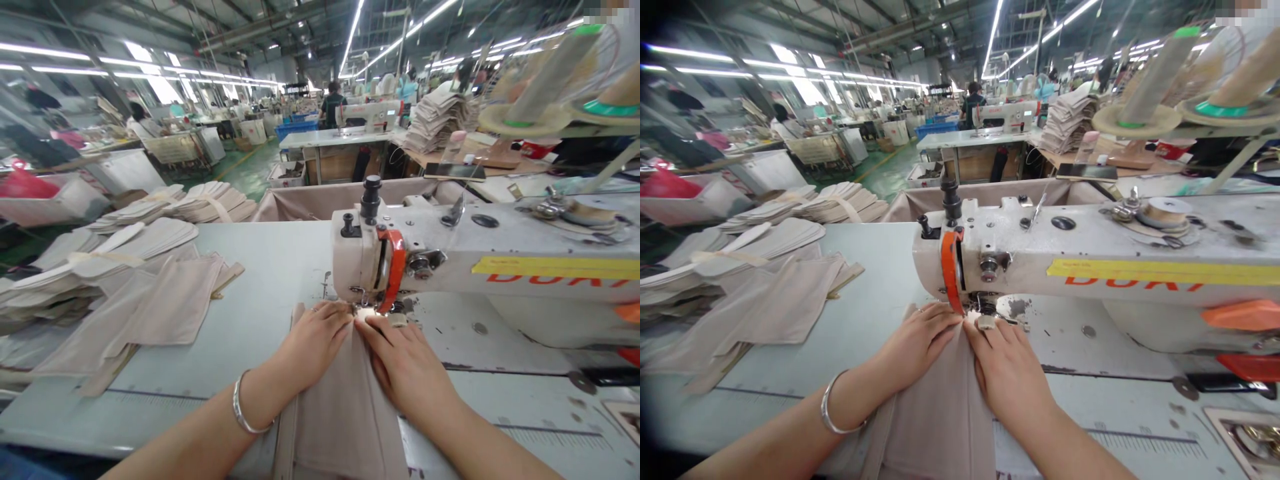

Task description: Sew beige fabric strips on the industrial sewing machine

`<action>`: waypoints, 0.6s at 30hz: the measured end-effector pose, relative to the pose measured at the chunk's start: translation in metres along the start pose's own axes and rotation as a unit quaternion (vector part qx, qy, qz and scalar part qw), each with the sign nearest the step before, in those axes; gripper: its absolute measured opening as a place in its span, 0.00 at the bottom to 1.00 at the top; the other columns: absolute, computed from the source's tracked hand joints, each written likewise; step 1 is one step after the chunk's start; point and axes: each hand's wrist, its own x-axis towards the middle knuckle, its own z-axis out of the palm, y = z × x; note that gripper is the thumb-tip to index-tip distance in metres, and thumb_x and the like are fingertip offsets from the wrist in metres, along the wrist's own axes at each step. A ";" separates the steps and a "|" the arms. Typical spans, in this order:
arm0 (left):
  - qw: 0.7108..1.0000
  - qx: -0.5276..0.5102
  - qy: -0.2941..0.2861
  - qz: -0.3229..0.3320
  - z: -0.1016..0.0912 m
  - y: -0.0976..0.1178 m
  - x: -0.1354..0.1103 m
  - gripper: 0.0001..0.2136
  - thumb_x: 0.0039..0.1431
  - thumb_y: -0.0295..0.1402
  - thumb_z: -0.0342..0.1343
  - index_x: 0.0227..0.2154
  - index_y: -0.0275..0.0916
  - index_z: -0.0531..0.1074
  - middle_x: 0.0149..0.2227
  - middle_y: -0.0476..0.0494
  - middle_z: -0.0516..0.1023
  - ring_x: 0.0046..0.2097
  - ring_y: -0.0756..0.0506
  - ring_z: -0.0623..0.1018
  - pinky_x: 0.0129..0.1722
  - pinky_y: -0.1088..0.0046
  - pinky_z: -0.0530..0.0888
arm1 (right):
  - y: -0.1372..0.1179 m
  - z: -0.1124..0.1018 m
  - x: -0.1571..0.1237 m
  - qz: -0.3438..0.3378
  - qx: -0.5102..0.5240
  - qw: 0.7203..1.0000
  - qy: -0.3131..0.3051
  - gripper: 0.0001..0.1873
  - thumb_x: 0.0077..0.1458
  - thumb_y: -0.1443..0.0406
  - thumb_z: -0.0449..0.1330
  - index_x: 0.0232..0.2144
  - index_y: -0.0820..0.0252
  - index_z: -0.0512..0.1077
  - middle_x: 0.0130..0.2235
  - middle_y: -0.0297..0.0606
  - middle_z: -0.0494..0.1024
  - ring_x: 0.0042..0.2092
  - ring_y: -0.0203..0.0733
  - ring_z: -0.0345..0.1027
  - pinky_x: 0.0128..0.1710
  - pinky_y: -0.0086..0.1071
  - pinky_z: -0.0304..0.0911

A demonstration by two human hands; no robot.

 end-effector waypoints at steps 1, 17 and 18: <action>1.000 0.007 -0.002 0.006 0.000 -0.001 0.001 0.11 0.69 0.30 0.46 0.48 0.39 0.72 0.54 0.43 0.74 0.57 0.44 0.71 0.60 0.61 0.67 | 0.000 0.000 -0.001 0.000 0.005 1.000 0.002 0.23 0.64 0.71 0.49 0.61 0.61 0.62 0.55 0.46 0.68 0.48 0.51 0.62 0.48 0.47 0.58; 0.974 0.036 0.011 0.221 0.025 0.031 -0.085 0.09 0.68 0.27 0.47 0.45 0.39 0.71 0.49 0.44 0.78 0.57 0.47 0.73 0.67 0.68 0.58 | -0.004 0.002 -0.002 -0.003 0.004 1.000 0.029 0.22 0.63 0.72 0.48 0.58 0.62 0.65 0.54 0.43 0.69 0.51 0.52 0.61 0.50 0.46 0.56; 0.974 0.034 0.005 0.223 0.025 0.029 -0.085 0.09 0.68 0.28 0.49 0.46 0.38 0.71 0.49 0.44 0.78 0.57 0.47 0.73 0.67 0.67 0.59 | -0.004 0.002 -0.002 -0.001 0.005 1.000 0.030 0.22 0.63 0.72 0.48 0.58 0.62 0.65 0.54 0.43 0.69 0.51 0.52 0.61 0.50 0.46 0.56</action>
